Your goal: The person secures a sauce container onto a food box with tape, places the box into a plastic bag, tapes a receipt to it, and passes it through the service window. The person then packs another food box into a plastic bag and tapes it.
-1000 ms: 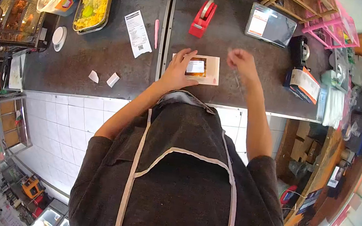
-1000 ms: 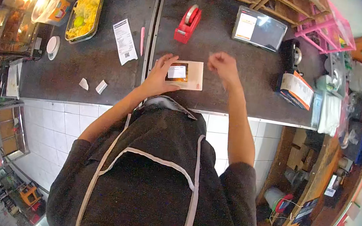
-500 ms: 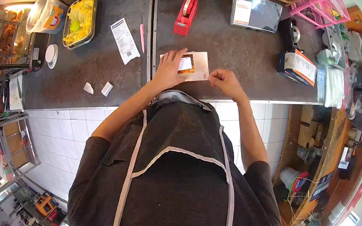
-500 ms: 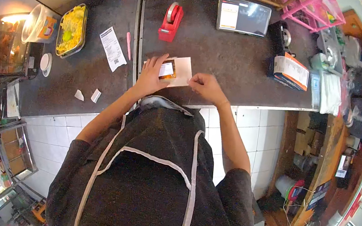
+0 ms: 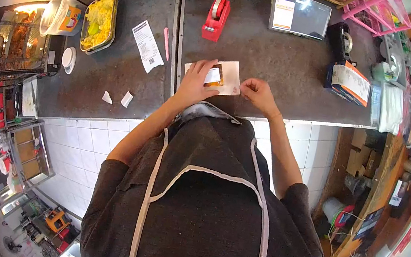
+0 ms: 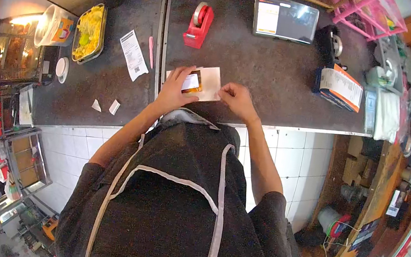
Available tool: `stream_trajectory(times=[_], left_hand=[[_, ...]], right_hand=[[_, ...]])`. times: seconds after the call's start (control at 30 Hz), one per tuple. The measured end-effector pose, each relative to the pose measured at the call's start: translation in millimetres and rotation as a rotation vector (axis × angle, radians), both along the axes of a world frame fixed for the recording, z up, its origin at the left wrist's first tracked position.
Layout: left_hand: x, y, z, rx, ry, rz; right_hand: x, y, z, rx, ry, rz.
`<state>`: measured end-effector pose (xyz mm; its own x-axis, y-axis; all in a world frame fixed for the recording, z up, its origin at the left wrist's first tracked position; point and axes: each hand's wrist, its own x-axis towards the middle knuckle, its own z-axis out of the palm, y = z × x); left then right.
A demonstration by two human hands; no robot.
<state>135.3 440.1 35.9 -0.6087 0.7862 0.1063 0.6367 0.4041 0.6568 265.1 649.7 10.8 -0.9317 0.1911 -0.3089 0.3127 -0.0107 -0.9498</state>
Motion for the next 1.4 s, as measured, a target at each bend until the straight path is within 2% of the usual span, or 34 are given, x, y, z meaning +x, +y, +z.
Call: stream_trajectory(times=[0.23, 0.33, 0.5, 0.6, 0.73, 0.87, 0.9, 0.93, 1.0, 1.03, 1.13, 1.2, 1.3, 1.33, 1.4], left_hand=[[-3, 2, 3, -0.023, 0.014, 0.002], [-17, -7, 9, 0.080, 0.013, 0.120], [-44, -53, 33, 0.049, 0.005, 0.249], [-57, -91, 28, 0.025, 0.128, 0.318], [-53, -117, 30, -0.029, 0.080, 0.409], [-43, -97, 29, 0.026, 0.051, 0.306], [-39, -83, 30, 0.028, -0.060, 0.296], [-34, -67, 37, 0.020, -0.049, 0.232], [-26, -34, 21, 0.089, 0.043, 0.081], [-20, -20, 16, 0.096, 0.044, 0.082], [-8, 9, 6, 0.030, 0.085, -0.036], [-5, 18, 6, -0.137, 0.054, -0.080], [-4, 7, 15, 0.019, 0.206, 0.026], [-8, 0, 22, 0.017, 0.205, 0.030], [-17, -22, 33, 0.122, 0.124, 0.188]], right_hand=[[6, 5, 6, -0.028, -0.018, -0.072], [12, 7, 3, -0.023, 0.005, -0.125], [24, 11, -15, -0.085, -0.044, -0.257], [26, 7, -4, -0.065, -0.049, -0.266], [23, 3, 5, -0.035, -0.089, -0.235], [17, -5, 6, -0.037, -0.076, -0.239], [16, -7, 4, -0.036, -0.071, -0.243], [14, -8, 4, -0.031, -0.069, -0.230], [13, -9, 4, -0.050, -0.046, -0.219], [12, -9, 8, -0.043, -0.044, -0.218], [13, -9, 15, 0.014, -0.016, -0.209], [16, -7, 16, -0.017, -0.041, -0.258], [21, -6, 19, 0.006, -0.028, -0.290], [20, -9, 28, 0.004, -0.030, -0.285], [15, -19, 43, -0.019, 0.020, -0.296]])
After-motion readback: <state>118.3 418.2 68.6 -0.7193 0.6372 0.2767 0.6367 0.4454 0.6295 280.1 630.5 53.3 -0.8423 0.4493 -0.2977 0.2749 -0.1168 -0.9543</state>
